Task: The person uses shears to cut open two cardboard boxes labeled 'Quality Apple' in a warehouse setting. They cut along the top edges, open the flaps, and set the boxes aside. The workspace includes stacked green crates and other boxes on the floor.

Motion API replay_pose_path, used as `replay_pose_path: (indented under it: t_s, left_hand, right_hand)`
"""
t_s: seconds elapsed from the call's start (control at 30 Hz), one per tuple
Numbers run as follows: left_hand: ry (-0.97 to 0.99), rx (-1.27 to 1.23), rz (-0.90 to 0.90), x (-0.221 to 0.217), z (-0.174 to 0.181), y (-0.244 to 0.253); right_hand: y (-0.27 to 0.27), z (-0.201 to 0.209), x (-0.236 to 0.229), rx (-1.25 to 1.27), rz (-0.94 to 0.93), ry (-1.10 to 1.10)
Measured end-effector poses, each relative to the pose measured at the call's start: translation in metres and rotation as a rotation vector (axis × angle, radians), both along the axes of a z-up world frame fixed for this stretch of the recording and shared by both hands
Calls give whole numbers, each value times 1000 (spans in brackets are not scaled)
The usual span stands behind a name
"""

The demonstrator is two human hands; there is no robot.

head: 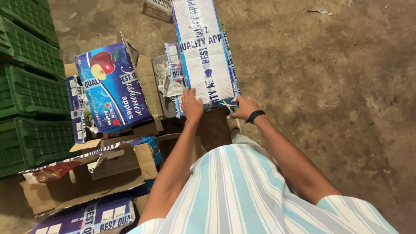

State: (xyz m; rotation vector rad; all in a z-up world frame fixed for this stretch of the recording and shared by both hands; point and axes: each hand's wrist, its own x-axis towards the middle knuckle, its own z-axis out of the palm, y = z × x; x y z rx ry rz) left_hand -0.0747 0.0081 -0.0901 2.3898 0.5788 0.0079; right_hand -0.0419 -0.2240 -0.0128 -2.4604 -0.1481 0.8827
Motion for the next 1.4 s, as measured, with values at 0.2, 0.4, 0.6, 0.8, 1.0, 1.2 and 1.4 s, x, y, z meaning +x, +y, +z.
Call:
replay_pose_path:
  t_s: [0.2,0.4,0.6,0.8,1.0,1.2,1.4]
  left_hand:
    - [67,60,-127,-2,-11,10]
    - [148,62,-160,0,-18,13]
    - [147,22,-198,-1,-28,21]
    - [142,0,-242,-1,-44,31]
    - [119,-57,-255,-3,-46,32]
    - [176,-124,-238,1,-36,27]
    - [141,-149,-244,-2,-33,30]
  right_hand:
    - [-12,-11,20,-62,131,7]
    - [-15,-35,37,-84,305,-78]
    - [-22,-52,55,11,349,-79]
    - [-14,-59,81,-10,562,-375]
    - [-6,-58,106,-79,566,107]
    - [-12,-78,104,-13,729,58]
    - [-6,-77,106,51,780,33]
